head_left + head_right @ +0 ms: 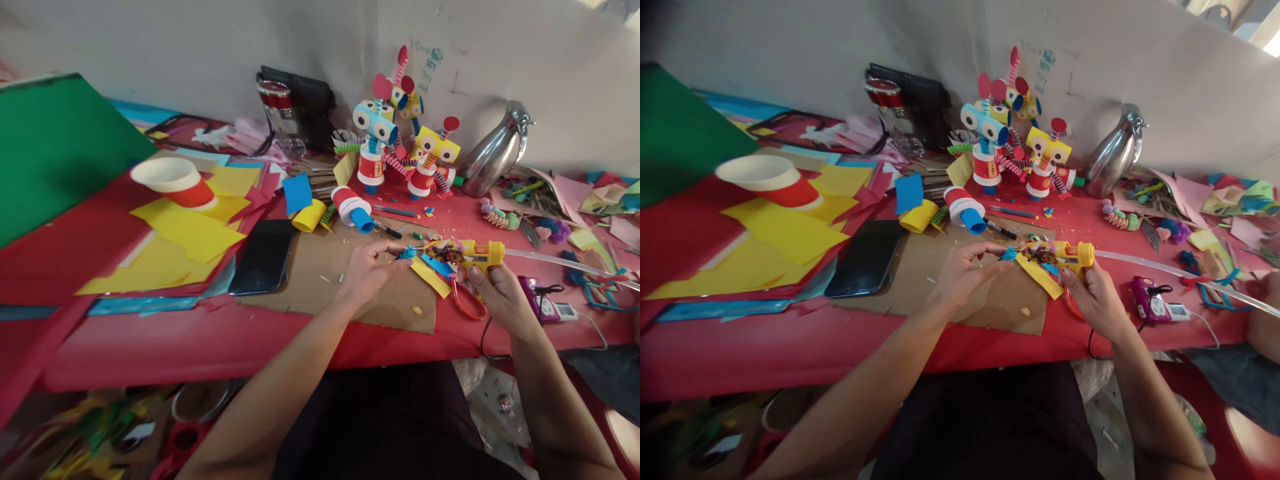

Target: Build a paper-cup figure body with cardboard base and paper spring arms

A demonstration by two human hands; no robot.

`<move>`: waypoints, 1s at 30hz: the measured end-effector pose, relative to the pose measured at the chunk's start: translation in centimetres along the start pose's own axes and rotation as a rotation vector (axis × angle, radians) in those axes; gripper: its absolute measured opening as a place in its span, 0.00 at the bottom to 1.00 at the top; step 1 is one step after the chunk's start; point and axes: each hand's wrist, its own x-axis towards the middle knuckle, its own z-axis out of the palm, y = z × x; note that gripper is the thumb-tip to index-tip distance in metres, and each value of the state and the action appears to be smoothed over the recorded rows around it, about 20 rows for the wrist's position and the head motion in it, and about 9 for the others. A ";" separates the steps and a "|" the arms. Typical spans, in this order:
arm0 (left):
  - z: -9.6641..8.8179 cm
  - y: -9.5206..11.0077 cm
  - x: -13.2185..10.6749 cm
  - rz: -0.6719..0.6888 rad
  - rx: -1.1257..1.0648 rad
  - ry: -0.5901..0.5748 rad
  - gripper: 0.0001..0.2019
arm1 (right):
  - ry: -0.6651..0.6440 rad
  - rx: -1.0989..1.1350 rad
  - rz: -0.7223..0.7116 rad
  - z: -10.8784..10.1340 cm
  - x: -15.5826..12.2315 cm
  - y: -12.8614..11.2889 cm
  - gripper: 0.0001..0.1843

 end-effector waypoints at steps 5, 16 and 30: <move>0.0 0.3 0.0 -0.034 -0.011 -0.004 0.08 | 0.011 -0.030 -0.004 -0.1 -0.2 -0.2 0.27; -0.1 -0.1 0.0 -0.017 0.016 -0.003 0.07 | -0.009 -0.072 -0.019 -0.1 -0.2 -1.2 0.26; -0.2 -0.3 0.1 -0.001 0.106 0.017 0.08 | 0.001 0.001 0.059 -0.7 0.4 -0.3 0.30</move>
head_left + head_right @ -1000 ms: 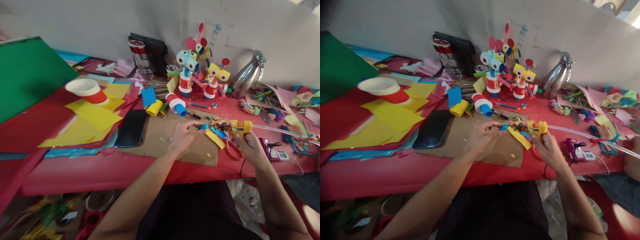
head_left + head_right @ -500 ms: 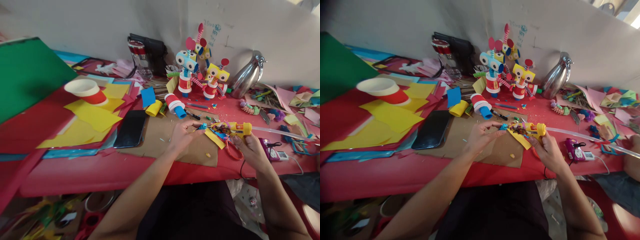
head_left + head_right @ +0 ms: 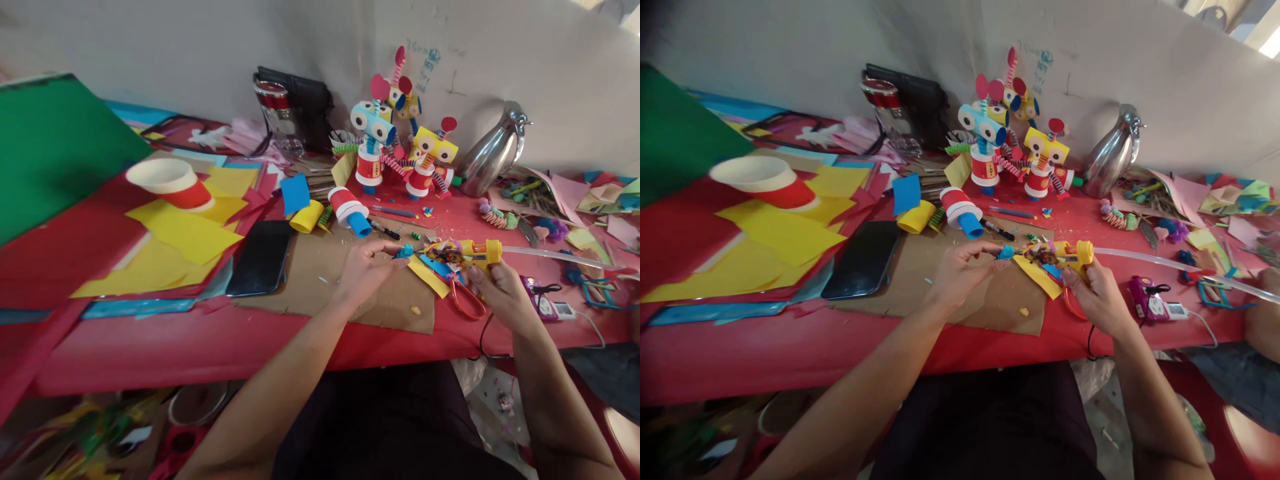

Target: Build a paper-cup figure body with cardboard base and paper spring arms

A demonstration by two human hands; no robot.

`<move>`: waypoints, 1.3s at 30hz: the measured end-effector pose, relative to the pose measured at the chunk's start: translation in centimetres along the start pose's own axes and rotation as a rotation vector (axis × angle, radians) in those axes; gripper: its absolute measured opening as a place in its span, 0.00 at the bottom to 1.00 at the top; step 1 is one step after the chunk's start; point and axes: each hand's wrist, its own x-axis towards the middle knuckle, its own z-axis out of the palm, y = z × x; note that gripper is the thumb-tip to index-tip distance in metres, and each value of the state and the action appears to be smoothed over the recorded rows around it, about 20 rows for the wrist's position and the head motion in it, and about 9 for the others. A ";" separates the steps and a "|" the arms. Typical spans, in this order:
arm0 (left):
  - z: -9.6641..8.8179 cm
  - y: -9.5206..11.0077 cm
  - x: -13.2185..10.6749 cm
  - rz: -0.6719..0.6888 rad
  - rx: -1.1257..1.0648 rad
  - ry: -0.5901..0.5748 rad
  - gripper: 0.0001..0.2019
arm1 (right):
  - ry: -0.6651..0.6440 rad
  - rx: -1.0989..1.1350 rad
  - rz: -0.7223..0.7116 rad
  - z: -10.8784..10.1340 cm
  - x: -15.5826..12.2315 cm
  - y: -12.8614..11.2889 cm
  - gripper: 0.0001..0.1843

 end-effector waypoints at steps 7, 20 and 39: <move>0.0 -0.3 0.4 0.052 -0.077 0.045 0.08 | 0.088 -0.017 0.364 -1.8 6.6 4.6 0.36; 0.2 -0.5 0.7 -0.177 -0.460 0.046 0.14 | 0.133 -0.260 -0.109 1.6 7.8 2.3 0.11; 0.1 -2.1 1.2 0.041 -0.136 0.104 0.05 | -0.169 0.422 -0.084 9.7 8.0 1.3 0.20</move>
